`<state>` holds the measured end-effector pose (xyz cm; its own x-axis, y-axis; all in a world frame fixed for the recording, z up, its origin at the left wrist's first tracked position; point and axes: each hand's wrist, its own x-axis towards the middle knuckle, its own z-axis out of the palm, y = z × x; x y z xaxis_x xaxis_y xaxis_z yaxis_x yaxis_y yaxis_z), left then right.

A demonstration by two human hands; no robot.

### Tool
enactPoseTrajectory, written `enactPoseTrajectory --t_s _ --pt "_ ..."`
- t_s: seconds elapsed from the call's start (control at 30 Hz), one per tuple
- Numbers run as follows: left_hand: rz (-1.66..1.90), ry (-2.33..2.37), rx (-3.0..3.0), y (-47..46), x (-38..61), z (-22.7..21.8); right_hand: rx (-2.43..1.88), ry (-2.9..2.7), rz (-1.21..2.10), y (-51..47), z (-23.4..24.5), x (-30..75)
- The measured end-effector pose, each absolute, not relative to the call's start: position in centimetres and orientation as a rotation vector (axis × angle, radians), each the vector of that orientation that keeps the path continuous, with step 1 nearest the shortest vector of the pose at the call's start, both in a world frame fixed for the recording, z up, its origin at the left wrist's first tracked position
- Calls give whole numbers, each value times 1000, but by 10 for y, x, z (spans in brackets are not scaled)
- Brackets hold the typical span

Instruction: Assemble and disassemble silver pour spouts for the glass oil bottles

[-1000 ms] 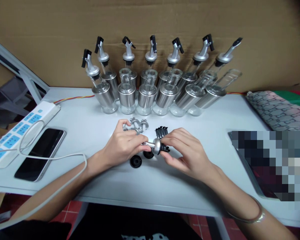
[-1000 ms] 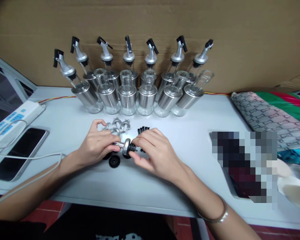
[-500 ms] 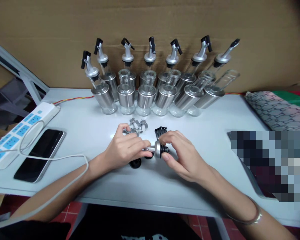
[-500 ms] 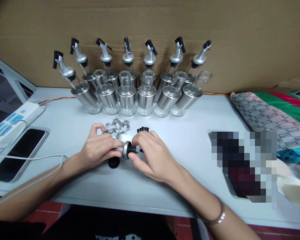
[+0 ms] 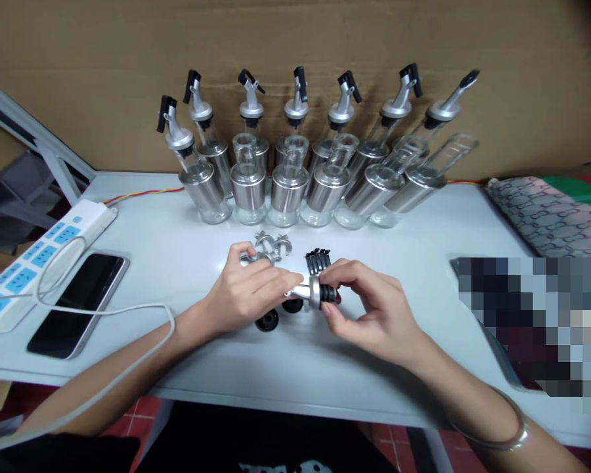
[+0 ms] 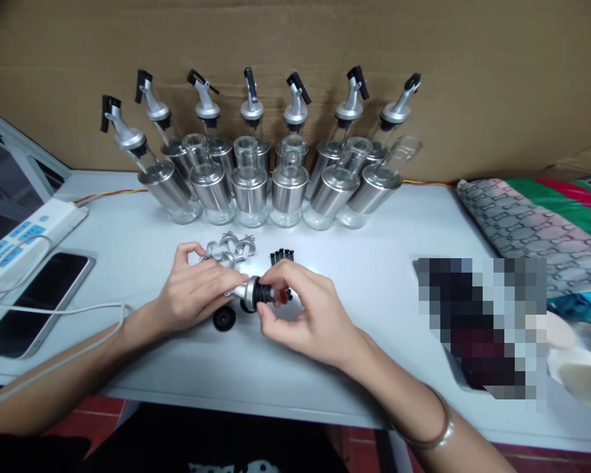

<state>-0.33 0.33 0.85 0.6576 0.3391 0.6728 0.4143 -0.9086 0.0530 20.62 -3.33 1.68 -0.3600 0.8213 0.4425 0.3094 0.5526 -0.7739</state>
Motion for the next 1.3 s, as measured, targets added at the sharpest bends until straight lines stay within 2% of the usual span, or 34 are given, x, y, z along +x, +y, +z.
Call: enactPoseTrajectory --t_s 0.3,0.5,0.87,1.3 --pt "-1113 -545 -2814 2 -4 11 -839 -1955 789 -36 18 207" --pt "-1037 -685 -2981 3 -7 14 -869 -1956 775 -35 14 206" --pt "-978 -775 -3178 8 -10 20 -808 -2134 419 -33 22 210" --pt "-981 -976 -3633 11 -14 28 -662 -2232 207 -32 24 205"
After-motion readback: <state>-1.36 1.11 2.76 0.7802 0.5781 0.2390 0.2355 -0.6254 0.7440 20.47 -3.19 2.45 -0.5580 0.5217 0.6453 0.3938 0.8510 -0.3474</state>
